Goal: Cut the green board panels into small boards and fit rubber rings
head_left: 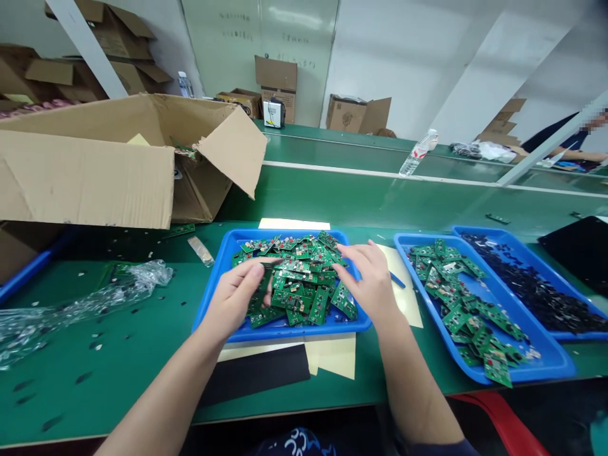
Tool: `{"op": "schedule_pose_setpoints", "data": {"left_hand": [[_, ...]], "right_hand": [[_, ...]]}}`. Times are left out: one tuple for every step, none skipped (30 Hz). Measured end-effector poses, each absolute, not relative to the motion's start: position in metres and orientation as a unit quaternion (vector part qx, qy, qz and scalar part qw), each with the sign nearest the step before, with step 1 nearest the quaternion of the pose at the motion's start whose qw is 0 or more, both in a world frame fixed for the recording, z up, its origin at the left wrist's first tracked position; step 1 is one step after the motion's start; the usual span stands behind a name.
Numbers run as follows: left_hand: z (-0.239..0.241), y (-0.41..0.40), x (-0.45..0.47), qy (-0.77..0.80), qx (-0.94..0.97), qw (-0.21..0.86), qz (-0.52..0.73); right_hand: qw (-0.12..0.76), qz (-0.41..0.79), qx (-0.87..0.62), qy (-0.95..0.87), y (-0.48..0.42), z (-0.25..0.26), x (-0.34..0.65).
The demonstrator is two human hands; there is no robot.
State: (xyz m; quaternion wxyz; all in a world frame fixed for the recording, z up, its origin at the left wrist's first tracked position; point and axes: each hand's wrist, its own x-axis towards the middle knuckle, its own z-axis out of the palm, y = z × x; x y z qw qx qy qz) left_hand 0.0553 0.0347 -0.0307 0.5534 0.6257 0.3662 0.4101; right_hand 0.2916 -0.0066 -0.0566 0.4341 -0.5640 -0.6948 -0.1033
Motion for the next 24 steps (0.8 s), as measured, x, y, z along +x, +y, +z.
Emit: {"op": "schedule_pose_setpoints", "data": {"left_hand": [[-0.032, 0.037, 0.052, 0.353, 0.611, 0.549, 0.448], [-0.033, 0.038, 0.049, 0.334, 0.602, 0.546, 0.477], [-0.033, 0.04, 0.048, 0.313, 0.6, 0.546, 0.494], [-0.034, 0.04, 0.047, 0.294, 0.605, 0.547, 0.498], [-0.034, 0.04, 0.047, 0.28, 0.619, 0.544, 0.492], [-0.034, 0.039, 0.048, 0.272, 0.639, 0.537, 0.479], [-0.034, 0.038, 0.05, 0.268, 0.663, 0.526, 0.46], [-0.033, 0.037, 0.052, 0.268, 0.689, 0.51, 0.44], [-0.034, 0.036, 0.054, 0.27, 0.713, 0.491, 0.422], [-0.034, 0.035, 0.056, 0.271, 0.735, 0.472, 0.405], [-0.035, 0.034, 0.058, 0.271, 0.752, 0.456, 0.392], [-0.036, 0.033, 0.06, 0.27, 0.766, 0.441, 0.382], [-0.037, 0.033, 0.061, 0.267, 0.778, 0.429, 0.374], [-0.038, 0.033, 0.061, 0.263, 0.788, 0.417, 0.368], [-0.039, 0.033, 0.062, 0.261, 0.797, 0.407, 0.363], [-0.04, 0.033, 0.062, 0.259, 0.803, 0.399, 0.36], [-0.041, 0.033, 0.063, 0.26, 0.808, 0.392, 0.356], [-0.042, 0.033, 0.063, 0.262, 0.811, 0.386, 0.354], [-0.043, 0.032, 0.064, 0.265, 0.812, 0.381, 0.355], [-0.044, 0.032, 0.064, 0.269, 0.811, 0.378, 0.357], [-0.045, 0.032, 0.065, 0.272, 0.807, 0.378, 0.362], [-0.047, 0.032, 0.066, 0.275, 0.803, 0.379, 0.369], [-0.048, 0.032, 0.067, 0.277, 0.797, 0.382, 0.377], [-0.049, 0.032, 0.068, 0.281, 0.791, 0.384, 0.385]], "right_hand": [[0.438, -0.107, -0.572, -0.685, -0.006, -0.056, 0.295], [0.455, -0.104, -0.578, -0.67, -0.006, -0.054, 0.297], [0.48, -0.091, -0.579, -0.653, -0.007, -0.053, 0.297], [0.508, -0.06, -0.574, -0.64, -0.009, -0.051, 0.296], [0.531, -0.009, -0.56, -0.636, -0.011, -0.049, 0.293], [0.543, 0.058, -0.54, -0.64, -0.013, -0.047, 0.288], [0.543, 0.131, -0.515, -0.65, -0.016, -0.045, 0.282], [0.534, 0.2, -0.489, -0.66, -0.018, -0.044, 0.275], [0.524, 0.253, -0.465, -0.667, -0.021, -0.044, 0.267], [0.52, 0.287, -0.449, -0.668, -0.023, -0.045, 0.26], [0.525, 0.302, -0.441, -0.663, -0.024, -0.045, 0.253], [0.534, 0.303, -0.441, -0.654, -0.026, -0.046, 0.247], [0.546, 0.298, -0.444, -0.645, -0.026, -0.048, 0.242], [0.556, 0.29, -0.45, -0.636, -0.027, -0.048, 0.238], [0.562, 0.28, -0.456, -0.631, -0.027, -0.049, 0.236], [0.566, 0.267, -0.462, -0.628, -0.027, -0.049, 0.235], [0.568, 0.252, -0.465, -0.631, -0.027, -0.049, 0.234], [0.568, 0.236, -0.465, -0.637, -0.027, -0.049, 0.234], [0.567, 0.219, -0.462, -0.645, -0.027, -0.049, 0.235], [0.567, 0.201, -0.458, -0.654, -0.027, -0.049, 0.235], [0.567, 0.182, -0.451, -0.665, -0.027, -0.049, 0.235], [0.568, 0.162, -0.441, -0.676, -0.026, -0.049, 0.235], [0.569, 0.143, -0.429, -0.687, -0.026, -0.05, 0.236], [0.569, 0.124, -0.416, -0.698, -0.025, -0.05, 0.236]]}}
